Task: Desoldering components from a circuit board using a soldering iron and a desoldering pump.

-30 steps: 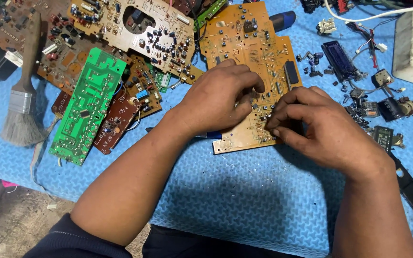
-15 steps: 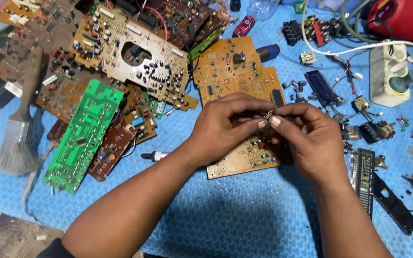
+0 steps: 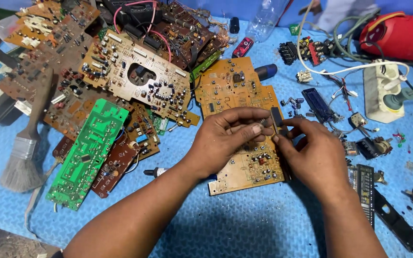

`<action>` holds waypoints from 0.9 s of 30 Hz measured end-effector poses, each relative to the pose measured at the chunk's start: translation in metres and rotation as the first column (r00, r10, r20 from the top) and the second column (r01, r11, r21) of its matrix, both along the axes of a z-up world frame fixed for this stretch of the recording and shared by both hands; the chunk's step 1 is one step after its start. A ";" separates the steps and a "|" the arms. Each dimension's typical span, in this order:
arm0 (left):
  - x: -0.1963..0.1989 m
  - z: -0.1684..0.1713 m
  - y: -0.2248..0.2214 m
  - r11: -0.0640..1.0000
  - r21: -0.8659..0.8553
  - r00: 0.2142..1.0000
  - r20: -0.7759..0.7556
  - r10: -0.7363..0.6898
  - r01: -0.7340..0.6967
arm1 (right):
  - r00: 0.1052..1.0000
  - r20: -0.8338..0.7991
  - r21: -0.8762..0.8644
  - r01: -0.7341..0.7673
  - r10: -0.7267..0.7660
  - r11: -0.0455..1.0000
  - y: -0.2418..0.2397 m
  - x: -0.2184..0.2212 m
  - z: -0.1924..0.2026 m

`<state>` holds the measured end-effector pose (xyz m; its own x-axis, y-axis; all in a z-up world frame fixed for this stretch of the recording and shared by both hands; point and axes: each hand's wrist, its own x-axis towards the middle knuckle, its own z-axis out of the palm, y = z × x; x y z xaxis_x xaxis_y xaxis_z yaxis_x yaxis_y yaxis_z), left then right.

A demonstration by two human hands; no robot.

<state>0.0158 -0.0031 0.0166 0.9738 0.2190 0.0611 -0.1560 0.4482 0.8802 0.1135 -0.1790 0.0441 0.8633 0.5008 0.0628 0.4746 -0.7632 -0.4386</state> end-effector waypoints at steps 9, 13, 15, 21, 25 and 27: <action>0.002 0.005 0.004 0.999 0.042 0.999 -0.042 -0.018 0.020 | 0.998 0.046 0.055 -0.055 0.052 0.997 -0.004 0.004 -0.010; 0.004 -0.001 0.005 0.999 0.033 0.999 -0.017 -0.036 0.037 | 0.999 -0.023 0.043 -0.029 0.030 0.999 -0.001 0.003 -0.004; 0.004 -0.007 0.004 0.996 0.063 0.998 0.024 -0.063 0.062 | 0.996 -0.084 0.056 -0.003 0.008 0.998 -0.003 0.002 -0.002; 0.004 -0.006 0.004 0.994 0.089 0.998 0.018 -0.061 0.060 | 0.970 -0.224 0.046 0.105 -0.092 0.993 -0.004 -0.001 0.011; 0.002 -0.002 0.002 0.998 0.051 0.999 0.016 -0.040 0.039 | 0.987 -0.144 0.176 0.091 -0.066 0.980 -0.011 0.004 0.001; 0.003 -0.006 0.001 1.000 0.006 1.000 0.020 -0.023 0.022 | 0.942 -0.322 0.385 0.225 -0.098 0.895 -0.008 0.001 0.000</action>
